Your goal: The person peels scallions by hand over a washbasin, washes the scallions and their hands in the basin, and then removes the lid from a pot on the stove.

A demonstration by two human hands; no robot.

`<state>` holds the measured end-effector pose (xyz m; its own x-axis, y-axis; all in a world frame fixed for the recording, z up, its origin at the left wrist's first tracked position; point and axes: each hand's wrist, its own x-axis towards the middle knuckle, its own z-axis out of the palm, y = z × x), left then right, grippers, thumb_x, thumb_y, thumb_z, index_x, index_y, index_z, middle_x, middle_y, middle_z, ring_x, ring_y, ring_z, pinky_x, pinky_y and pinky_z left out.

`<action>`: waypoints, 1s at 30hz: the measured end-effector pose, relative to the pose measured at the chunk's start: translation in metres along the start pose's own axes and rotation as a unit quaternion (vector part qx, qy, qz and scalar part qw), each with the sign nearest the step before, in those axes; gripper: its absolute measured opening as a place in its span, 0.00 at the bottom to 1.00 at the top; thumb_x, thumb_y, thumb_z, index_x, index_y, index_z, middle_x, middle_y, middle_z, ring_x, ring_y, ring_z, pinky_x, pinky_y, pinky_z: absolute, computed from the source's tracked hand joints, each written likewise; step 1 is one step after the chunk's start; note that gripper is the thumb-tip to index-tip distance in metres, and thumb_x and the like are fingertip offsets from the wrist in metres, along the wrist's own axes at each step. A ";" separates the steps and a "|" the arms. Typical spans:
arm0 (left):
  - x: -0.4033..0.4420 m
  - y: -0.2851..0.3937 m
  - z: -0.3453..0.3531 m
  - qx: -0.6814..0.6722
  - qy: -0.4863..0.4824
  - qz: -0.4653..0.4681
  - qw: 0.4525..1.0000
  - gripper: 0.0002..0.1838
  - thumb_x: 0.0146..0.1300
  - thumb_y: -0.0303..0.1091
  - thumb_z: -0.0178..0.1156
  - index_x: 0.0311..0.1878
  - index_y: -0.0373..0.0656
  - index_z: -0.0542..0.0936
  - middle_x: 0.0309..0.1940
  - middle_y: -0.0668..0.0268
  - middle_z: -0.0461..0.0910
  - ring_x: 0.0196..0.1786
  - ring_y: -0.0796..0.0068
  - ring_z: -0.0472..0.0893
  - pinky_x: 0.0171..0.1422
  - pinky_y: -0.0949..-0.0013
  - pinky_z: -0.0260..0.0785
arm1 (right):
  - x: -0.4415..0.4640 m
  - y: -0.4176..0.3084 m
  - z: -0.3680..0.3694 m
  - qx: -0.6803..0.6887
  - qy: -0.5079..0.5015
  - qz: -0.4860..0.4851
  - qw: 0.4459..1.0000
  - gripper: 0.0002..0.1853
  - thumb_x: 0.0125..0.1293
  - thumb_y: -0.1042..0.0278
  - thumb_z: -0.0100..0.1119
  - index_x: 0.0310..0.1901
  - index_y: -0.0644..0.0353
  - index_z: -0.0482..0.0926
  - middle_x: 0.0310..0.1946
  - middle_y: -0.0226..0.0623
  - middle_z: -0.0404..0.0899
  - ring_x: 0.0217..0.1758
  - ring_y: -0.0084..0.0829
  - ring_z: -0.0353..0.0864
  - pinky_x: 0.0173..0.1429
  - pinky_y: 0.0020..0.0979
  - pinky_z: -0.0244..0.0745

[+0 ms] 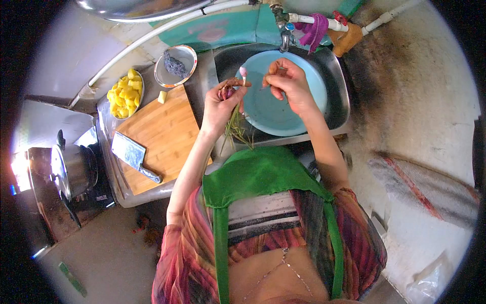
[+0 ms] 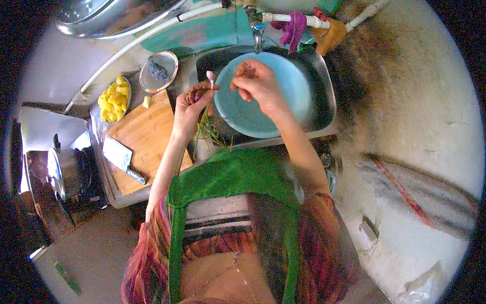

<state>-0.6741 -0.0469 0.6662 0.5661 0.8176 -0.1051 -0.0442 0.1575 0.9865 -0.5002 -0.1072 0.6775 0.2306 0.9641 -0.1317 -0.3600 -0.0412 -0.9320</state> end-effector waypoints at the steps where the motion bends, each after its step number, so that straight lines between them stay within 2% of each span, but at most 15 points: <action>1: 0.000 -0.001 -0.001 -0.017 -0.013 -0.004 1.000 0.06 0.59 0.27 0.57 0.38 0.36 0.78 0.15 0.73 0.71 0.17 0.86 0.68 0.22 0.79 0.59 | 0.000 0.007 -0.001 0.000 0.001 0.000 1.000 0.02 0.58 0.77 0.54 0.31 0.64 0.72 0.24 0.34 0.75 0.15 0.14 0.64 0.17 0.16 0.55; 4: -0.002 0.007 0.003 -0.014 -0.017 -0.021 1.000 0.07 0.60 0.27 0.57 0.41 0.37 0.78 0.15 0.73 0.71 0.17 0.86 0.68 0.22 0.80 0.58 | 0.002 0.023 0.007 -0.145 0.036 -0.124 0.981 0.07 0.61 0.80 0.49 0.37 0.64 0.78 0.25 0.29 0.73 0.19 0.14 0.66 0.21 0.18 0.59; 5: -0.003 0.006 0.005 -0.014 -0.018 -0.022 1.000 0.07 0.60 0.27 0.57 0.41 0.37 0.78 0.15 0.73 0.71 0.17 0.86 0.68 0.22 0.80 0.58 | 0.002 0.020 0.013 -0.144 0.037 -0.124 0.981 0.07 0.61 0.80 0.49 0.37 0.64 0.78 0.25 0.29 0.73 0.19 0.14 0.66 0.21 0.18 0.59; 7: -0.003 0.003 0.006 0.005 -0.007 -0.005 1.000 0.07 0.60 0.27 0.57 0.40 0.37 0.78 0.15 0.72 0.72 0.16 0.86 0.68 0.21 0.80 0.58 | 0.000 0.011 0.025 -0.299 0.047 -0.300 0.904 0.05 0.61 0.78 0.52 0.36 0.65 0.78 0.25 0.27 0.72 0.23 0.14 0.67 0.23 0.20 0.61; 9: -0.003 0.001 0.007 0.008 -0.008 0.001 1.000 0.07 0.60 0.27 0.57 0.40 0.37 0.78 0.15 0.72 0.72 0.17 0.86 0.69 0.21 0.80 0.58 | -0.002 0.006 0.028 -0.316 0.036 -0.281 0.905 0.04 0.60 0.78 0.55 0.35 0.65 0.78 0.25 0.30 0.73 0.23 0.20 0.70 0.25 0.23 0.64; 11: -0.004 0.004 0.007 0.010 -0.010 0.007 1.000 0.07 0.60 0.27 0.57 0.40 0.37 0.78 0.16 0.72 0.72 0.17 0.86 0.69 0.21 0.80 0.58 | 0.001 0.007 0.027 -0.434 0.038 -0.351 0.829 0.03 0.56 0.79 0.57 0.33 0.64 0.77 0.26 0.35 0.73 0.22 0.28 0.72 0.26 0.27 0.67; 12: -0.005 0.009 0.006 0.028 -0.008 -0.020 0.999 0.06 0.60 0.27 0.57 0.39 0.37 0.77 0.16 0.71 0.72 0.17 0.86 0.69 0.21 0.80 0.58 | 0.003 0.008 0.026 -0.434 0.039 -0.351 0.828 0.03 0.56 0.79 0.57 0.33 0.64 0.77 0.26 0.35 0.73 0.22 0.28 0.72 0.26 0.27 0.67; 14: -0.004 0.012 0.006 0.045 -0.006 -0.048 0.998 0.06 0.60 0.28 0.57 0.38 0.37 0.77 0.17 0.71 0.73 0.18 0.86 0.69 0.22 0.80 0.58 | 0.004 0.009 0.024 -0.510 0.019 -0.362 0.780 0.03 0.52 0.79 0.59 0.29 0.64 0.76 0.25 0.37 0.72 0.22 0.36 0.72 0.26 0.30 0.68; 18: -0.003 0.015 0.008 0.035 0.007 -0.028 0.999 0.06 0.60 0.30 0.57 0.35 0.37 0.77 0.17 0.71 0.72 0.19 0.86 0.69 0.23 0.79 0.57 | 0.005 0.003 0.027 -0.500 0.009 -0.379 0.779 0.04 0.50 0.79 0.59 0.27 0.63 0.74 0.23 0.36 0.72 0.22 0.35 0.72 0.25 0.31 0.68; 21: 0.002 0.013 0.007 0.035 0.006 -0.022 0.999 0.07 0.60 0.31 0.58 0.33 0.37 0.77 0.17 0.72 0.72 0.18 0.86 0.68 0.23 0.78 0.57 | 0.005 -0.001 0.024 -0.470 -0.009 -0.395 0.789 0.04 0.49 0.80 0.59 0.26 0.63 0.73 0.21 0.36 0.69 0.21 0.31 0.72 0.24 0.28 0.66; 24: 0.005 0.004 0.003 0.067 0.015 0.003 0.998 0.08 0.60 0.32 0.58 0.31 0.37 0.77 0.16 0.72 0.71 0.18 0.86 0.67 0.22 0.78 0.56 | 0.003 -0.001 0.020 -0.418 -0.056 -0.362 0.831 0.03 0.51 0.80 0.57 0.26 0.64 0.73 0.20 0.32 0.69 0.20 0.23 0.69 0.22 0.24 0.63; 26: 0.008 -0.003 -0.002 0.092 0.023 0.015 0.995 0.08 0.60 0.33 0.58 0.31 0.37 0.78 0.15 0.72 0.71 0.17 0.86 0.67 0.22 0.78 0.56 | 0.001 0.001 0.018 -0.155 -0.095 -0.220 0.959 0.04 0.55 0.76 0.55 0.25 0.65 0.73 0.20 0.28 0.70 0.20 0.17 0.65 0.21 0.20 0.58; 27: 0.010 -0.006 -0.007 0.079 0.016 -0.007 0.997 0.09 0.60 0.34 0.59 0.31 0.37 0.78 0.14 0.72 0.71 0.17 0.86 0.67 0.22 0.78 0.56 | 0.000 -0.004 0.014 -0.155 -0.095 -0.219 0.959 0.04 0.55 0.76 0.55 0.25 0.65 0.73 0.20 0.28 0.70 0.20 0.17 0.65 0.21 0.20 0.58; 29: 0.010 -0.007 -0.009 0.067 0.008 -0.030 0.997 0.09 0.60 0.34 0.59 0.31 0.37 0.78 0.14 0.71 0.71 0.17 0.86 0.66 0.21 0.78 0.55 | -0.003 -0.018 0.006 0.039 -0.067 -0.037 0.996 0.09 0.59 0.71 0.53 0.24 0.66 0.73 0.22 0.26 0.72 0.21 0.14 0.64 0.22 0.19 0.56; 30: 0.008 -0.004 -0.008 0.025 -0.001 -0.054 0.998 0.09 0.60 0.34 0.59 0.31 0.38 0.78 0.14 0.71 0.71 0.17 0.86 0.67 0.21 0.78 0.55 | -0.002 -0.018 0.004 0.045 -0.056 -0.019 0.997 0.11 0.60 0.67 0.53 0.23 0.65 0.73 0.21 0.25 0.71 0.20 0.13 0.62 0.24 0.18 0.54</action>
<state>-0.6759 -0.0362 0.6608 0.5663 0.7965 -0.2117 0.0583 0.2175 0.9743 -0.4978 -0.1075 0.6957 0.1448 0.9880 -0.0539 -0.4338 0.0144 -0.9009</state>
